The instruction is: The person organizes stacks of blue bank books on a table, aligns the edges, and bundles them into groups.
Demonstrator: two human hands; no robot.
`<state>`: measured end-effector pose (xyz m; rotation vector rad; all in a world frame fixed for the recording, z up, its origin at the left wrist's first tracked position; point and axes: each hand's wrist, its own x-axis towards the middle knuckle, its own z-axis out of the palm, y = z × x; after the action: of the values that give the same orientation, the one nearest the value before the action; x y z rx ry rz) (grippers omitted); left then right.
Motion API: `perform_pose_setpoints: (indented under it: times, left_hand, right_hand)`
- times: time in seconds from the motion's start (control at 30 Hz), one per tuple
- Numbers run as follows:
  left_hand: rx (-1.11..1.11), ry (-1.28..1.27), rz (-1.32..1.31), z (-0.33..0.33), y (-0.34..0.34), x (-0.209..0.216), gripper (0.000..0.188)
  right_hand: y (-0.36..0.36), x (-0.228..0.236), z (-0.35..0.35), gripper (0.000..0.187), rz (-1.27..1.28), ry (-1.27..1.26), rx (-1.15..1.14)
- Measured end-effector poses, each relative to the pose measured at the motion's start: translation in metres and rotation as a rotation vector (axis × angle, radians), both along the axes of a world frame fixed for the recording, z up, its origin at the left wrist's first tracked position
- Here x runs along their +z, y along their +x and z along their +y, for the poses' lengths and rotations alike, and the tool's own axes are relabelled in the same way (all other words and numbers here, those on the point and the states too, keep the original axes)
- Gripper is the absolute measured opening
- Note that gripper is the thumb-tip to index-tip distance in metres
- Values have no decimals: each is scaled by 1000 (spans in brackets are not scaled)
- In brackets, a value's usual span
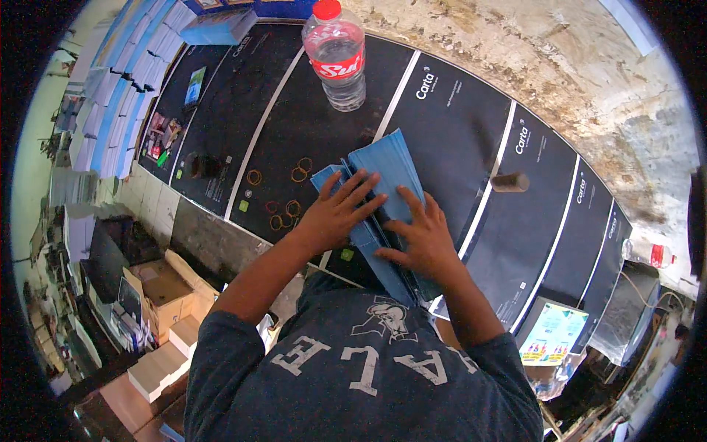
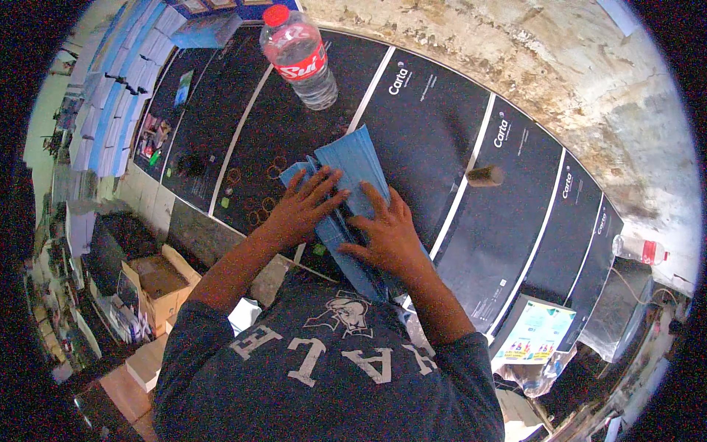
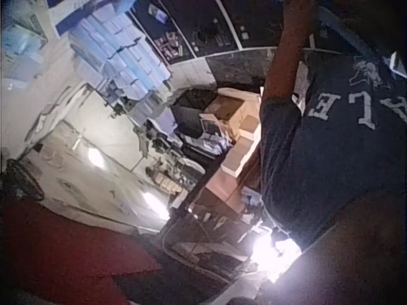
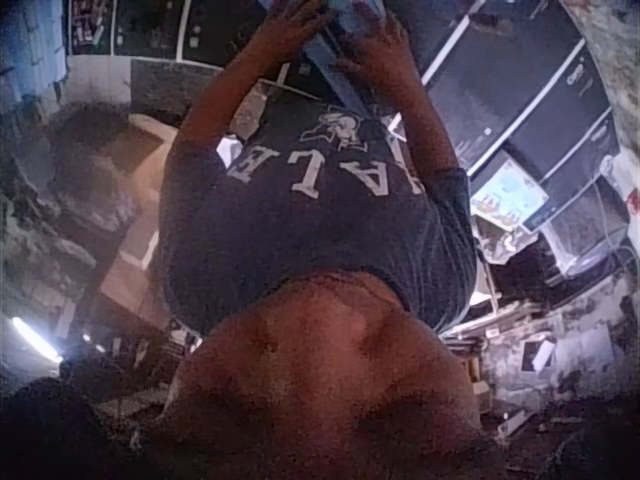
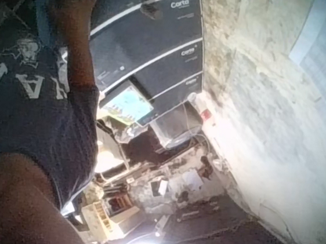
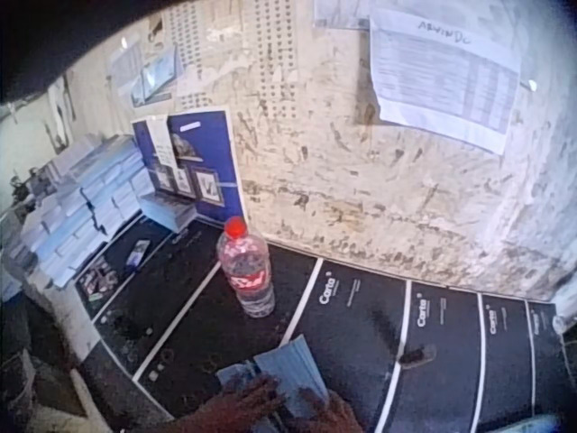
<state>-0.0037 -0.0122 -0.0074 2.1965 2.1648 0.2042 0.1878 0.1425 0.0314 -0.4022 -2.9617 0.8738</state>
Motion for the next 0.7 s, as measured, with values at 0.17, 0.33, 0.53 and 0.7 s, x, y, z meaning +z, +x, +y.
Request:
perform_pose_setpoints:
  times: [0.17, 0.33, 0.53, 0.7]
  left_hand:
    - [13, -43, -81, 4, 2, 8, 103]
    - [14, -87, -69, 4, 2, 11, 104]
    - [8, -107, -144, 3, 0, 11, 104]
    - [8, -73, -10, 6, 0, 7, 99]
  right_hand:
    - [2, 0, 2, 47, -22, 4, -5]
    - [2, 1, 4, 46, -7, -7, 2]
    - [1, -9, 3, 38, 33, -30, -9]
    - [2, -8, 0, 39, 32, 83, 44]
